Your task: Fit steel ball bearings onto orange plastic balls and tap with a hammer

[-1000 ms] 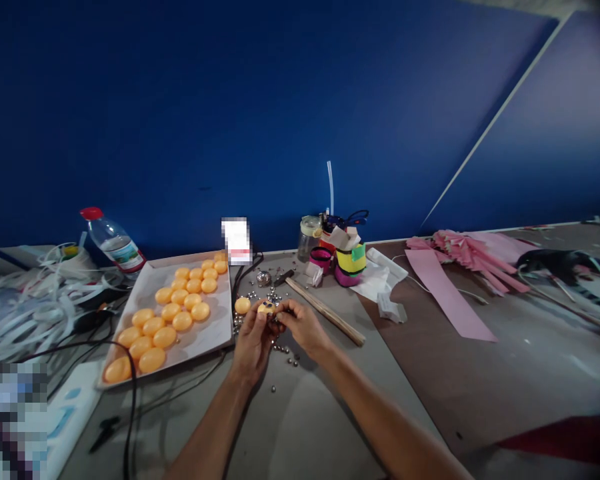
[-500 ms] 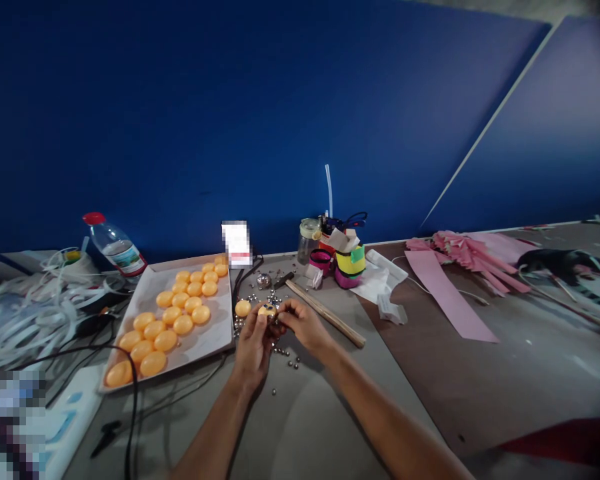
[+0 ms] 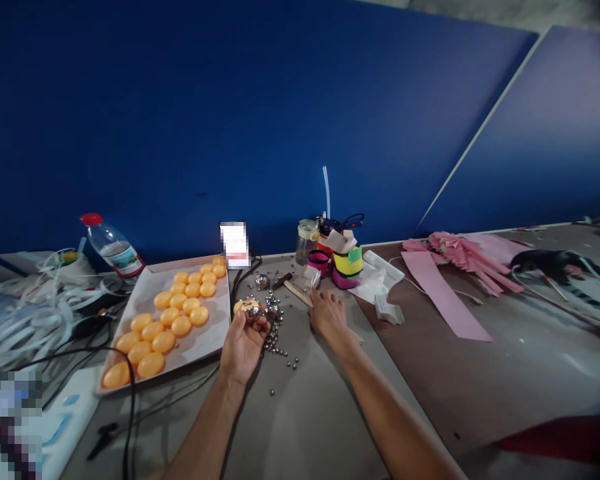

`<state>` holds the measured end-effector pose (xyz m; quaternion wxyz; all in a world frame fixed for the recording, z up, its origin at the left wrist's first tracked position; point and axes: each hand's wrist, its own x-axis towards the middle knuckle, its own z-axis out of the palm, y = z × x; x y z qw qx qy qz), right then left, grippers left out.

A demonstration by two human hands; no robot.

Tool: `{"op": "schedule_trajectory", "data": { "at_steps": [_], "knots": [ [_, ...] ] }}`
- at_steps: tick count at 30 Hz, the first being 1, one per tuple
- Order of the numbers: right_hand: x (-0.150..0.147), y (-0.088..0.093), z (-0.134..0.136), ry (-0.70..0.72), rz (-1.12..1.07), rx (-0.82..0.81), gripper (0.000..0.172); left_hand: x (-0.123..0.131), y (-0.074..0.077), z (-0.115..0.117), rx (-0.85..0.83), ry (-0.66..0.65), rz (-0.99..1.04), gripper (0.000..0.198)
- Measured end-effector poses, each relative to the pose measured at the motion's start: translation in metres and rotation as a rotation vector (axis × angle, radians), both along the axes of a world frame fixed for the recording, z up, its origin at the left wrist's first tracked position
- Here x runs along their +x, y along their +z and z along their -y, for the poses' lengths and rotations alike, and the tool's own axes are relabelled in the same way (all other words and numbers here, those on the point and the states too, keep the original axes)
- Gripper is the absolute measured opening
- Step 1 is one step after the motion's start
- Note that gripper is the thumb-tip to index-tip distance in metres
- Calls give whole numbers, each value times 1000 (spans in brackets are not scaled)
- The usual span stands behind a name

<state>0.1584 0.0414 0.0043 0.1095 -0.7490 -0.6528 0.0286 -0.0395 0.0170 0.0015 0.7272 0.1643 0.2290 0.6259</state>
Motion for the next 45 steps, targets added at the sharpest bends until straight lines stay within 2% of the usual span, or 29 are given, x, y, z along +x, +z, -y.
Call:
{"op": "schedule_trajectory", "data": {
  "at_steps": [3,6,10,13,15,17,19,22,26,31,35,40,45],
  "knots": [
    [3,-6,-4,30,17,-77,32,0,-1,0,-9,-4,10,22],
    [2,-10,-6,83,-3,-42,25,1,0,0,-21,-4,20,22],
    [-1,-1,-1,150,-151,171,27,2,0,0,-54,14,39,21],
    [-1,12,8,321,-341,384,29,3,-1,-1,-86,30,71,21],
    [-1,20,14,460,-412,426,30,3,-1,-1,-88,39,87,21],
    [-1,24,19,576,-404,346,31,4,-2,-1,-83,48,88,22],
    [-3,24,21,635,-370,244,28,3,-2,-1,-80,65,92,20],
    [-4,23,20,649,-340,180,26,3,-3,-1,-72,78,121,18],
    [-3,22,19,667,-387,280,31,3,-3,-2,-74,87,114,21],
    [-1,20,17,644,-388,191,26,3,-1,0,-32,93,130,20],
    [-2,21,18,677,-434,281,31,3,0,1,-27,91,131,21],
    [-7,20,19,681,-362,202,27,4,3,2,-25,129,159,16],
    [-9,16,18,740,-388,305,30,6,7,4,-48,119,141,14]
  ]
}}
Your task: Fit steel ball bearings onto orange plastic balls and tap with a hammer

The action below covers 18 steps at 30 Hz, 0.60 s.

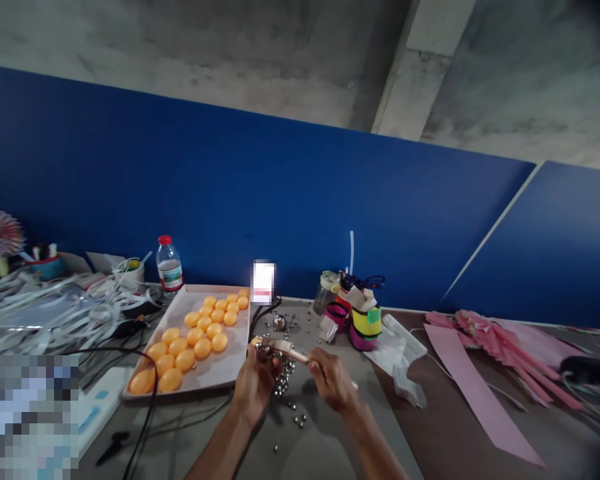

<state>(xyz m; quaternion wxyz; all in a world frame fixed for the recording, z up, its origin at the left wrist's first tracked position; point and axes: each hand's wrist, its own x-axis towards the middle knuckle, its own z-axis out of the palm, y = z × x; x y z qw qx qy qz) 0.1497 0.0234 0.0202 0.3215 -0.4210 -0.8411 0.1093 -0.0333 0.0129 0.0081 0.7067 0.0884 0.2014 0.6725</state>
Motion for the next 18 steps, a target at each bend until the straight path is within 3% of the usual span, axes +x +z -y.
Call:
{"op": "schedule_trajectory", "data": {
  "at_steps": [18],
  "knots": [
    [-6,-6,-3,-30,-9,-24,28,-2,-2,-4,-19,64,-26,11]
  ]
}}
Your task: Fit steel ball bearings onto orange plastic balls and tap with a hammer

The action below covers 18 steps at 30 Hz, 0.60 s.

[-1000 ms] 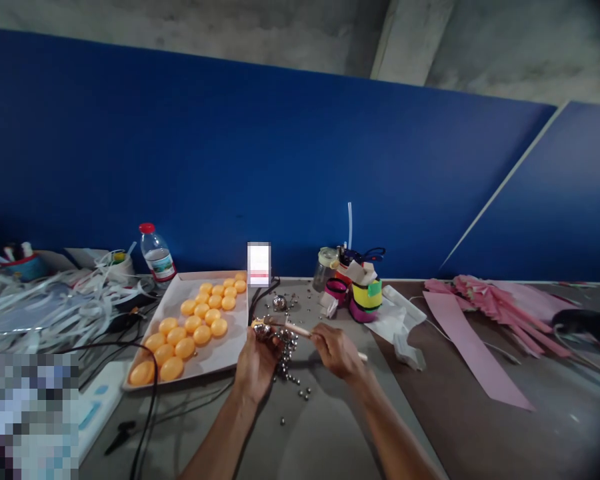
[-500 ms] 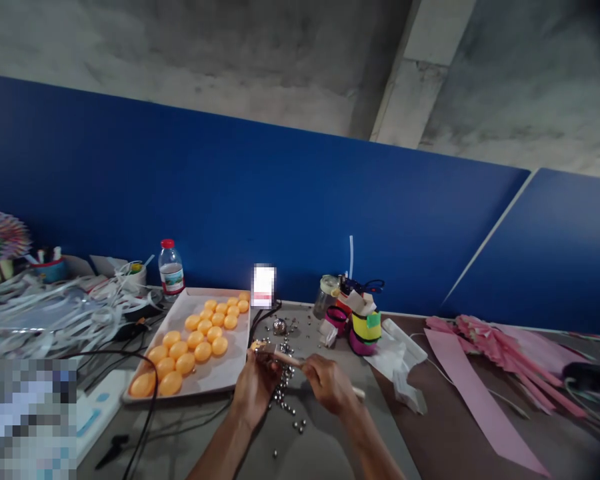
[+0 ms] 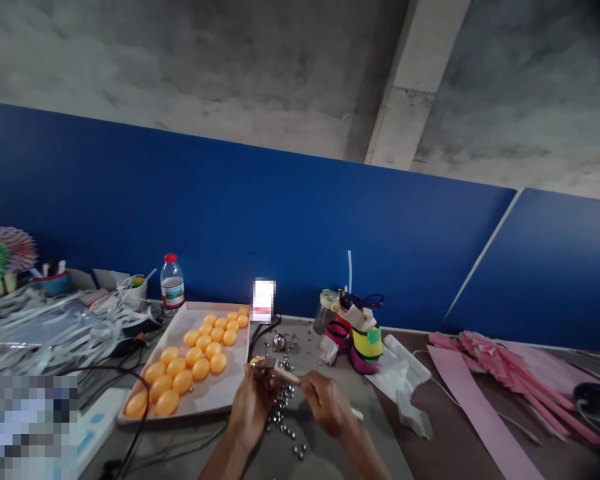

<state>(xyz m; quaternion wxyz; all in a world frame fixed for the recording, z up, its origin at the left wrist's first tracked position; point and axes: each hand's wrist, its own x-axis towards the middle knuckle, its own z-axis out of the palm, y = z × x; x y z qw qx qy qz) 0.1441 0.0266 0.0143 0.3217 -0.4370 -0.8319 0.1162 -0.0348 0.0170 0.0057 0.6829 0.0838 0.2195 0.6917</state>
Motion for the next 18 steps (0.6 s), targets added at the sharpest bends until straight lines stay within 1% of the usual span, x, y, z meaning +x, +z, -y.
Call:
{"op": "schedule_trajectory", "data": {
  "at_steps": [3,6,9,13,18],
  "knots": [
    [0,-3,-1,2,-3,5,28,0,0,0,-26,10,5,10],
    [1,-5,-1,20,-29,11,29,0,0,0,-12,1,-1,10],
    [1,-3,1,25,1,-9,27,0,2,1,-3,0,3,10],
    [2,1,2,19,-11,21,29,0,4,2,5,-6,-14,12],
    [1,-5,-3,-16,0,-38,26,-3,-4,2,-37,-20,-11,14]
  ]
}}
